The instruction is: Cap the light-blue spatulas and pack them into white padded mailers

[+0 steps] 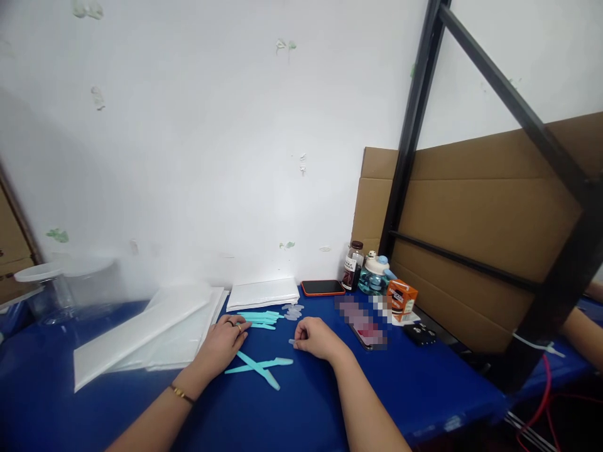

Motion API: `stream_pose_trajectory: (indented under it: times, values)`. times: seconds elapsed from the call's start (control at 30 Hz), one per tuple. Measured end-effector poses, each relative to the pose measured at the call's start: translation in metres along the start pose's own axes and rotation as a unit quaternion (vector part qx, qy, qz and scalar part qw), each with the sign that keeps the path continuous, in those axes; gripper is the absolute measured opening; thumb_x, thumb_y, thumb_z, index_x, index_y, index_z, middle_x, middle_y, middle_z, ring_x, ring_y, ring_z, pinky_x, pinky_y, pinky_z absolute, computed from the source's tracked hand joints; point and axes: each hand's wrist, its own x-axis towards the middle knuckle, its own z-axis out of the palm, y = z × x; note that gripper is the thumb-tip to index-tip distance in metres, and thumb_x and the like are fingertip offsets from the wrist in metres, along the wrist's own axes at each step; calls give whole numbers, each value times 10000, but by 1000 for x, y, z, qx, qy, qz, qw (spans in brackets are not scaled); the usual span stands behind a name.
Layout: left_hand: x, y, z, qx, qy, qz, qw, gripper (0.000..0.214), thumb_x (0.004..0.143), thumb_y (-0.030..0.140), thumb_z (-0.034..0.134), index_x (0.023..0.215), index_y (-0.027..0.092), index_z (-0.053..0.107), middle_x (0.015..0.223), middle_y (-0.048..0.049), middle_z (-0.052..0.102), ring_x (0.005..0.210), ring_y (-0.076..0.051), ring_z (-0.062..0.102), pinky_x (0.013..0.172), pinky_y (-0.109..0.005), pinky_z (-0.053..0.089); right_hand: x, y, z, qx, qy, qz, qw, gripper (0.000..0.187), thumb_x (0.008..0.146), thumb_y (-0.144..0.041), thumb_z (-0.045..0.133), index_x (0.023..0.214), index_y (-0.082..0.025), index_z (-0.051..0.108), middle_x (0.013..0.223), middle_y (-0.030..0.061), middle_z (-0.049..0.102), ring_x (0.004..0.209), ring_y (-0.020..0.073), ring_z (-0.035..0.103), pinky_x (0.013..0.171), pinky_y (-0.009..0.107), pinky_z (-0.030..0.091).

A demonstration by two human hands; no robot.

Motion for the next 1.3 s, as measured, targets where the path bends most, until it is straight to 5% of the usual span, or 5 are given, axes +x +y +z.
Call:
stream_pose_trajectory:
  times: [0.3,0.9,1.0,1.13,1.3]
  values:
    - [1,4,-10,-60,-41,-34,997,110,755,308,555,765,236,638,790,-2,618,864,-186,519,705,-277,351,10,-16,15,76,13,-38,996,125,736,-219,597,816,-183,687,636,-13,599,548,99,485,515,189,349]
    - [2,13,7,-164,-120,-38,978,172,717,319,557,770,186,653,712,7,618,650,-120,537,559,-214,346,13,-28,33,17,8,-81,997,142,733,-216,628,817,-219,743,704,11,660,611,127,552,553,210,394]
    - [1,11,3,-143,-92,-13,985,219,767,366,521,820,201,655,801,-14,634,747,-146,559,643,-237,398,13,-25,22,11,37,-91,995,132,752,-239,621,812,-215,736,764,23,659,682,144,577,623,225,427]
    - [1,1,-3,-45,11,-15,999,338,845,347,432,1129,249,586,1218,-53,542,1119,-220,448,904,-333,363,23,-14,-4,-59,186,-15,981,158,786,-205,558,825,-185,709,847,50,649,769,169,587,709,259,429]
    - [-2,-5,-6,27,-12,-39,999,349,867,350,403,1183,341,551,1304,-14,492,1204,-249,362,922,-400,336,39,-12,-7,-134,133,-25,982,167,753,-131,555,809,-184,703,848,49,639,773,164,583,710,241,416]
